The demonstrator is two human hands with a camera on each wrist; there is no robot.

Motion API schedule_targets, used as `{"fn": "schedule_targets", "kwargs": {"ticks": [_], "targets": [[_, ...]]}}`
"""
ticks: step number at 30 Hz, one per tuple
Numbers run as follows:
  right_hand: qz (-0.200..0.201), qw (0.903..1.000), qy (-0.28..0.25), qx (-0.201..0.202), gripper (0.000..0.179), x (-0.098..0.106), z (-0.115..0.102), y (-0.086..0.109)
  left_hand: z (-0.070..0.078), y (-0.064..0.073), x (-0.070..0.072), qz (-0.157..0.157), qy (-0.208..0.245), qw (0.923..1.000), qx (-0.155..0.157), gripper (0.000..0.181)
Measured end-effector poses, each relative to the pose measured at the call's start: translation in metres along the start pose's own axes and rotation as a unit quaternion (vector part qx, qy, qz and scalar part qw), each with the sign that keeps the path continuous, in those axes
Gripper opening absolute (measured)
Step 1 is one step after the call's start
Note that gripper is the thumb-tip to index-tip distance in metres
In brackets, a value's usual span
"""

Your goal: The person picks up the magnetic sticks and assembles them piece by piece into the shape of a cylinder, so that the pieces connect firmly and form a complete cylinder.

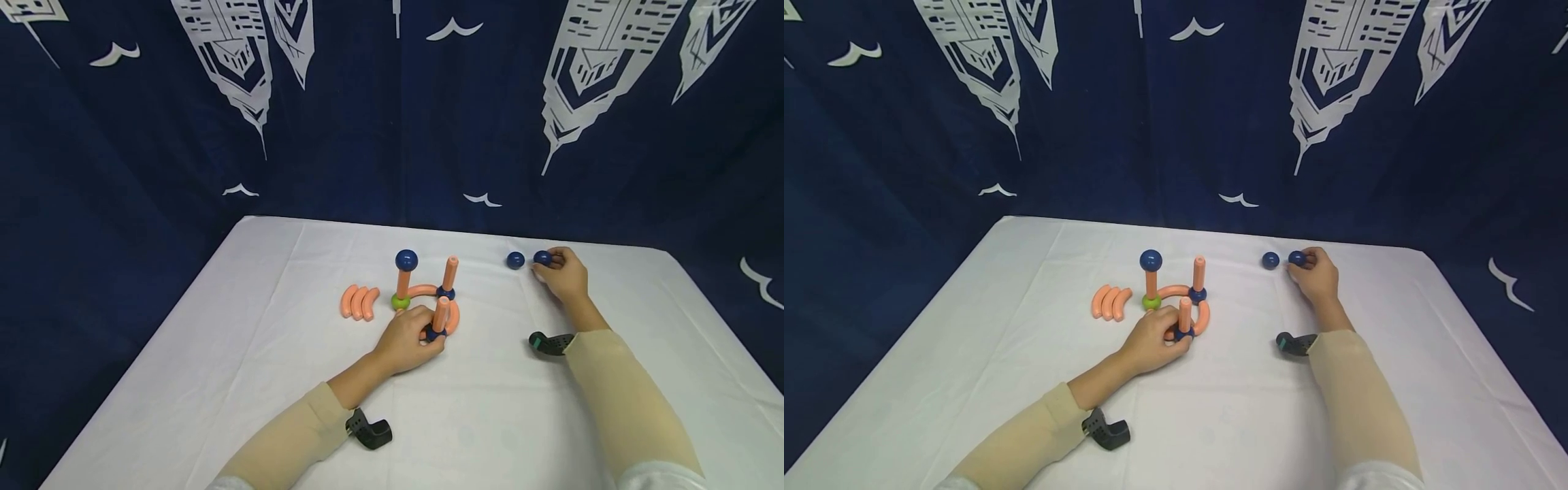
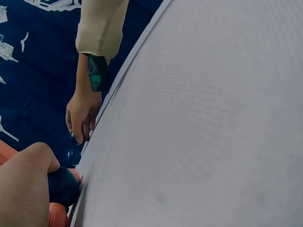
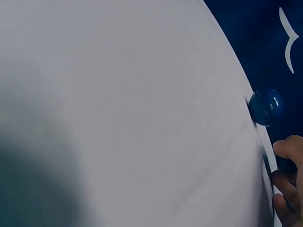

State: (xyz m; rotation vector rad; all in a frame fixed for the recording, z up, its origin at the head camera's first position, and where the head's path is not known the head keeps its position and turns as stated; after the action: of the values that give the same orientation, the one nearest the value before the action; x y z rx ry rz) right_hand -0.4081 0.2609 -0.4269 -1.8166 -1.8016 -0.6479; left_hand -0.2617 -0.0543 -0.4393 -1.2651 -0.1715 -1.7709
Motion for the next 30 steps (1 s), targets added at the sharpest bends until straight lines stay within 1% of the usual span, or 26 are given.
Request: {"fn": "schedule_targets", "kwargs": {"ticks": [6,8,12,15,19,24,30], "targets": [[0.011,0.9998,-0.015,-0.011,0.05,0.004,0.004,0.008,0.001,0.001,-0.001,0.002,0.001,1.0,-0.002,0.012],[0.014,0.9997,-0.018,-0.009,0.051,0.005,0.004,0.01,0.001,0.0,-0.001,0.004,0.001,1.0,-0.002,0.012],[0.02,0.9992,-0.032,0.017,0.05,0.007,-0.001,0.015,0.001,0.0,0.0,0.006,0.003,1.0,-0.003,0.012],[0.019,0.9981,-0.042,0.042,0.05,0.007,-0.006,0.021,0.001,0.0,0.0,0.006,0.003,1.0,-0.003,0.011],[0.013,0.9969,-0.048,0.062,0.051,0.006,-0.013,0.029,0.001,0.0,0.0,0.005,-0.002,1.0,-0.003,0.011],[0.008,0.9947,-0.057,0.085,0.049,0.005,-0.028,0.041,0.001,0.0,-0.001,0.005,0.0,1.0,-0.001,0.01],[-0.007,0.9901,-0.073,0.12,0.047,0.0,-0.046,0.056,0.001,-0.001,-0.001,0.002,-0.001,1.0,0.003,0.01]]}}
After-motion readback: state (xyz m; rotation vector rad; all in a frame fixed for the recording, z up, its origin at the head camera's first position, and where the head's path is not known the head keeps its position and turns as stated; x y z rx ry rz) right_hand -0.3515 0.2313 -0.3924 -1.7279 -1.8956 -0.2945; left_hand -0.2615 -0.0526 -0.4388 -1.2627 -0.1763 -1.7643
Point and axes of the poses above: each hand's wrist, its own y-axis away from the middle knuckle, its own x-axis out of the back of the hand, z = x × y, the point moved 4 cm from there along -y, towards the middle knuckle, and after that the axes turned 13 degrees about -z, right-handed, at the moved point
